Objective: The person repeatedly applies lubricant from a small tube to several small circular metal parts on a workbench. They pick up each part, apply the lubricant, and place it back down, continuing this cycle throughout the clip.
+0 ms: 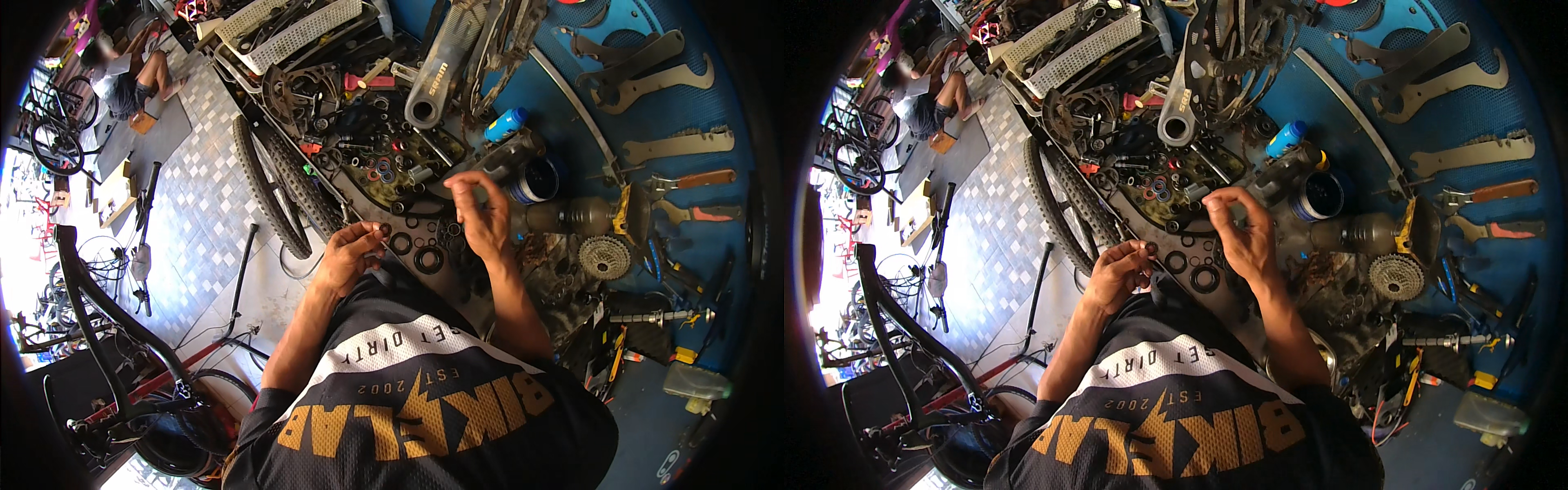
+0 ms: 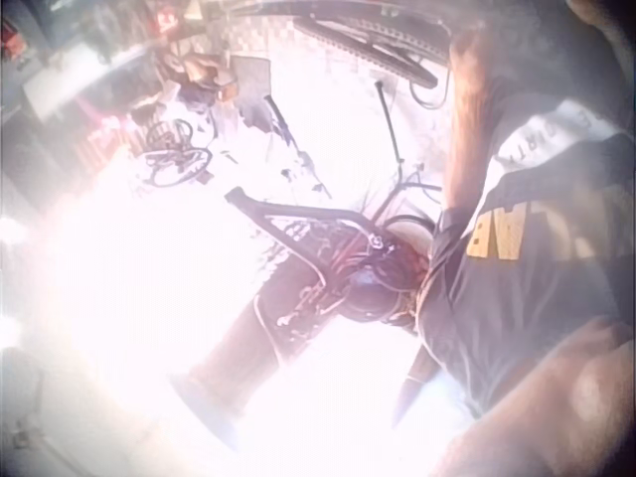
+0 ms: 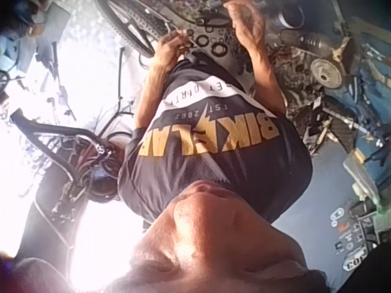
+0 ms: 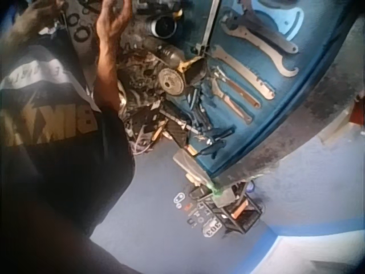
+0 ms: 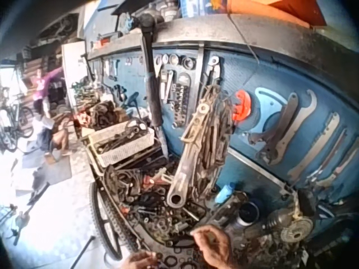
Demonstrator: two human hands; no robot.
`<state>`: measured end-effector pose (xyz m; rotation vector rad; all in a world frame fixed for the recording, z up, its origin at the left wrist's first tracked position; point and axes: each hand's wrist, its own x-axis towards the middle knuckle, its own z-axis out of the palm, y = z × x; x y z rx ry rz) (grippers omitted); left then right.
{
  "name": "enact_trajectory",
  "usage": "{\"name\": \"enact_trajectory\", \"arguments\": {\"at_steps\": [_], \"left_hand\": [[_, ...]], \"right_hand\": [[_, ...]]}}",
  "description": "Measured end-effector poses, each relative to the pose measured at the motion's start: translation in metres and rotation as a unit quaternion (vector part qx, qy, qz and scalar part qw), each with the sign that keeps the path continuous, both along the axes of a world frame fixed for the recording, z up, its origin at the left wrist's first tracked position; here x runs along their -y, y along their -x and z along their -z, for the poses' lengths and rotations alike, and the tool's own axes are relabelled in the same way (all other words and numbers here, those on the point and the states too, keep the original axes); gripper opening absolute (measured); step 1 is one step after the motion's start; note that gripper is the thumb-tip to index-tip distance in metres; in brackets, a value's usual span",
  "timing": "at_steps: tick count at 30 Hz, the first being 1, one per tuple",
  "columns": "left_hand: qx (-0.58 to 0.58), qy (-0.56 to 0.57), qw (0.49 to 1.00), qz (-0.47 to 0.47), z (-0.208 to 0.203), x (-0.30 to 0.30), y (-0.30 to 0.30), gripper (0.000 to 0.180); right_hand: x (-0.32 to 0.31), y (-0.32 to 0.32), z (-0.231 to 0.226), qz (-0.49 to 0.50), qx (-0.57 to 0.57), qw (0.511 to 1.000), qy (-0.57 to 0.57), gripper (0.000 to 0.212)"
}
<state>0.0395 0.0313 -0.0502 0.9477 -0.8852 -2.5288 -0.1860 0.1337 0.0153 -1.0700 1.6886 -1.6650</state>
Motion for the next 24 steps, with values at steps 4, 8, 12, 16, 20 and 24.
{"name": "enact_trajectory", "arguments": {"at_steps": [4, 8, 12, 16, 20, 24], "left_hand": [[-0.069, -0.028, 0.997, -0.013, -0.004, -0.003, -0.003, 0.018], [-0.138, -0.076, 0.987, -0.024, -0.012, -0.002, -0.004, 0.014], [-0.179, -0.07, 0.981, -0.038, -0.023, -0.006, -0.003, 0.012], [-0.221, -0.073, 0.972, -0.034, -0.034, -0.009, -0.002, 0.013], [-0.241, -0.078, 0.967, -0.032, -0.042, -0.011, 0.0, 0.014], [-0.241, -0.078, 0.967, -0.028, -0.047, -0.014, 0.001, 0.014]], "right_hand": [[0.009, -0.001, -0.014, -0.017, 0.13, 0.981, 0.144, 0.03], [0.012, -0.007, -0.028, -0.055, 0.254, 0.945, 0.197, 0.049], [0.016, -0.013, -0.043, -0.108, 0.259, 0.932, 0.231, 0.06], [0.02, -0.025, -0.062, -0.143, 0.298, 0.9, 0.285, 0.061], [0.021, -0.039, -0.08, -0.198, 0.269, 0.892, 0.304, 0.047], [0.024, -0.049, -0.085, -0.227, 0.246, 0.891, 0.307, 0.039]]}}
